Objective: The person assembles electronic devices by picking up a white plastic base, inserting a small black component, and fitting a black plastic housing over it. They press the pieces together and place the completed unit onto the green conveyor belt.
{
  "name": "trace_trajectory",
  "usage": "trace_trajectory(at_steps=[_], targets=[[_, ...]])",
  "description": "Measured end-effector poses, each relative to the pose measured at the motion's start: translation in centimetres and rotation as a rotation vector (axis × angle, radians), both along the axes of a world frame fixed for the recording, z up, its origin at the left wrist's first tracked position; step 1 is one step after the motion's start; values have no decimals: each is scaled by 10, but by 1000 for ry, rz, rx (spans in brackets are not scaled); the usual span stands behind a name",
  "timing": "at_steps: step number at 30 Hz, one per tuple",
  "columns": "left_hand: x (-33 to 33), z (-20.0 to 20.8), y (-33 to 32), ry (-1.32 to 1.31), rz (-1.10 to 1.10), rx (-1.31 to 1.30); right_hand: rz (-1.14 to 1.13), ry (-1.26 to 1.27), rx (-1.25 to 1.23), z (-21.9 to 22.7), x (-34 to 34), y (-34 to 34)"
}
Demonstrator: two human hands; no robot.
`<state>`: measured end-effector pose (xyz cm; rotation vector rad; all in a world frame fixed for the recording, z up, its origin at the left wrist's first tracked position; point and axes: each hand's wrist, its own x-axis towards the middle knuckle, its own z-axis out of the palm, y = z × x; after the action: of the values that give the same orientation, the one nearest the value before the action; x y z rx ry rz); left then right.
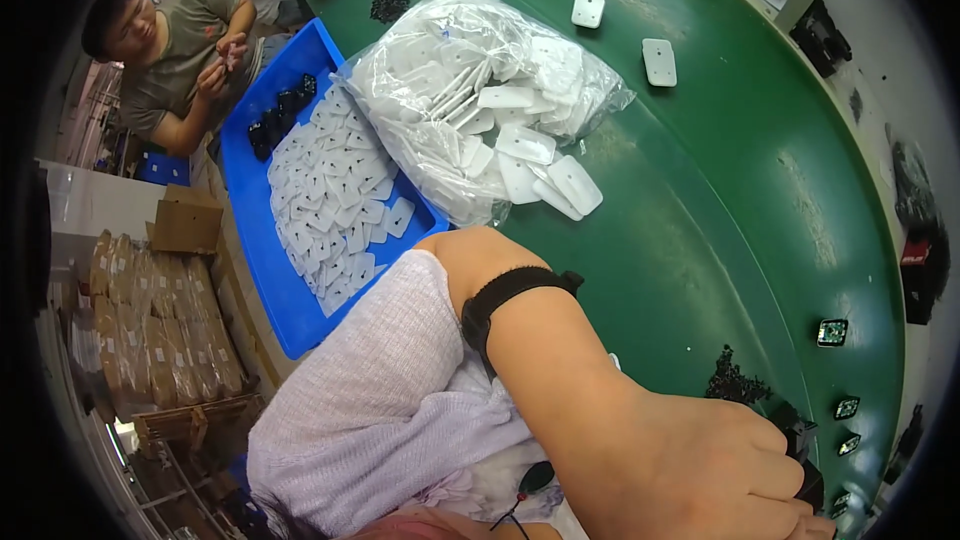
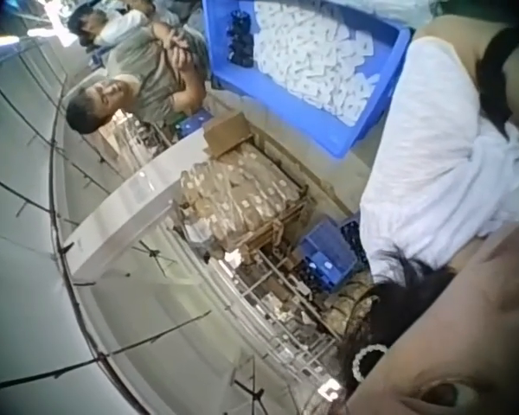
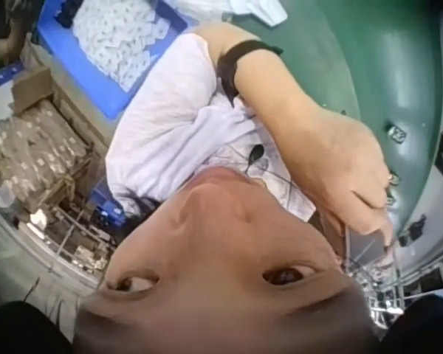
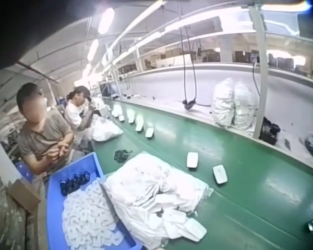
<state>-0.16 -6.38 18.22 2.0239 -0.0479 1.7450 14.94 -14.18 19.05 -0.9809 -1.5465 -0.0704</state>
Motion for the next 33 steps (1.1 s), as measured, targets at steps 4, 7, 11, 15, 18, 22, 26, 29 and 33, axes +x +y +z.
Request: trace_trajectory(at_steps=[4, 7, 11, 15, 18, 22, 26, 29, 33], targets=[[-6, 0, 3, 87, -75, 5, 25, 24, -25, -4, 4, -3], [1, -9, -2, -56, 84, -45, 70, 47, -58, -4, 8, -3], [2, -9, 6, -65, 62, -88, 55, 60, -97, 1, 11, -10], [-1, -12, 9, -45, 44, -128, 105, 109, -156, -4, 15, -13], [-3, -16, 8, -13, 94, -122, 152, 160, -210, -15, 16, -11], [-4, -21, 18, -7, 69, -125, 161, 269, -308, -27, 7, -5], [-16, -37, 34, 197, 66, -173, 127, 430, -448, -44, -4, 7], [-21, -47, 35, 258, 89, -244, 72, 363, -543, -53, -7, 13], [-14, -42, 34, 193, 87, -201, 1, 362, -420, -50, -8, 8]])
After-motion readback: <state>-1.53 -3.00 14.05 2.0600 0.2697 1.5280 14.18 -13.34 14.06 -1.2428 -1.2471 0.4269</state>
